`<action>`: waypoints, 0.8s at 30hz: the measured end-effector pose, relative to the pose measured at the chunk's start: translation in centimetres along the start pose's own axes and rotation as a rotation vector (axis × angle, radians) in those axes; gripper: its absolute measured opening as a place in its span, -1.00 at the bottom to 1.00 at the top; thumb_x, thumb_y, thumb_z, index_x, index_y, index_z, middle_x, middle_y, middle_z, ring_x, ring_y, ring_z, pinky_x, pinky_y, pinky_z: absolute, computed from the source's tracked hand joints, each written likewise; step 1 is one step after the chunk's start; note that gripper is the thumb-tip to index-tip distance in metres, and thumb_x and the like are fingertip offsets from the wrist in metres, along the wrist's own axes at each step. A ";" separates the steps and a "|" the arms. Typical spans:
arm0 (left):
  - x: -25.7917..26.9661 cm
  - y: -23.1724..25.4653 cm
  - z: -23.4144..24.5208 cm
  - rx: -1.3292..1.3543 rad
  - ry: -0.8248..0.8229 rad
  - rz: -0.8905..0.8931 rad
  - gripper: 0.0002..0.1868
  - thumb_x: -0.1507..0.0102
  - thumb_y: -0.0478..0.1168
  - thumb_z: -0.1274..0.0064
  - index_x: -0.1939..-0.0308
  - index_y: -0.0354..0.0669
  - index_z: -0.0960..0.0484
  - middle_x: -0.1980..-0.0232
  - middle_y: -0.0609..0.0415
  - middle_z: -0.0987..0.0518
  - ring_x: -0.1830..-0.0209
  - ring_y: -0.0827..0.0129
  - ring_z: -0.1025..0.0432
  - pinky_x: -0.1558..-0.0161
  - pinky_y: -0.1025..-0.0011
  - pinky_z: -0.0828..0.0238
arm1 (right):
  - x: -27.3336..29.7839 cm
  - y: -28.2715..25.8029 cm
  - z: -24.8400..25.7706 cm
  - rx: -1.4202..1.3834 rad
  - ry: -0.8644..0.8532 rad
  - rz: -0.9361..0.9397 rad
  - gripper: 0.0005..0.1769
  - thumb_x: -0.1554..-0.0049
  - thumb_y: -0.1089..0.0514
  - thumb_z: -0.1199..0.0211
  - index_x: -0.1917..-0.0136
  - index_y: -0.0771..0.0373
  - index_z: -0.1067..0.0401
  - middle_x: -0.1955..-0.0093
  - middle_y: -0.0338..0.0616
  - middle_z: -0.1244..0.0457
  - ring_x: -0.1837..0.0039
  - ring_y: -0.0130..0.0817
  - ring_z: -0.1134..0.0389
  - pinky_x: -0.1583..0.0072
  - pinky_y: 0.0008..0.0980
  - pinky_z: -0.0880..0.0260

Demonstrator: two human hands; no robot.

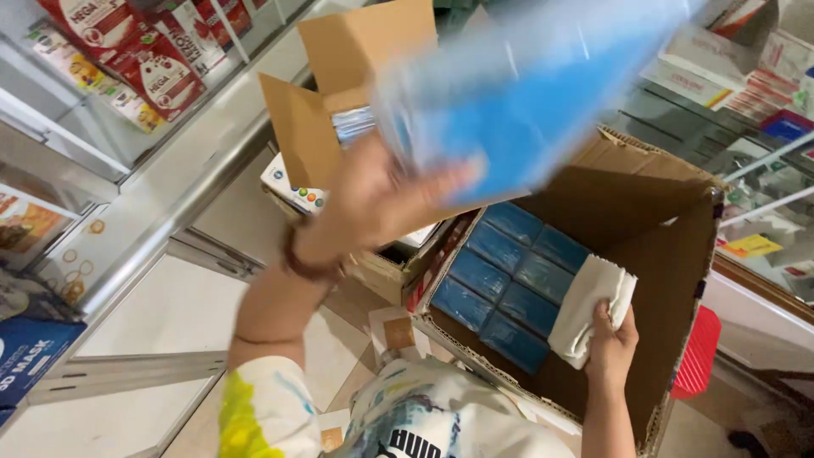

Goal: The recorder is shown packing small boxes into a larger shipping carton in a pharmacy environment.

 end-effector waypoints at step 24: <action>-8.5 -16.0 4.3 -0.719 -0.382 0.260 -0.22 -0.20 -0.01 -0.25 -0.34 -0.32 -0.25 -0.14 -0.35 -0.54 -0.11 -0.09 -0.48 -0.06 0.13 -0.41 | 0.2 -1.4 -1.6 0.008 -0.056 -0.028 -0.55 -0.36 0.07 -0.16 -0.43 0.34 -0.36 -0.13 -0.13 -0.34 -0.09 -0.45 -0.35 -0.07 -0.39 -0.38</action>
Point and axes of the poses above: each hand's wrist, its own x-axis away from the middle knuckle, its own z-axis out of the back of the hand, y = z × x, the point moved 5 cm from there along -x, towards the middle knuckle
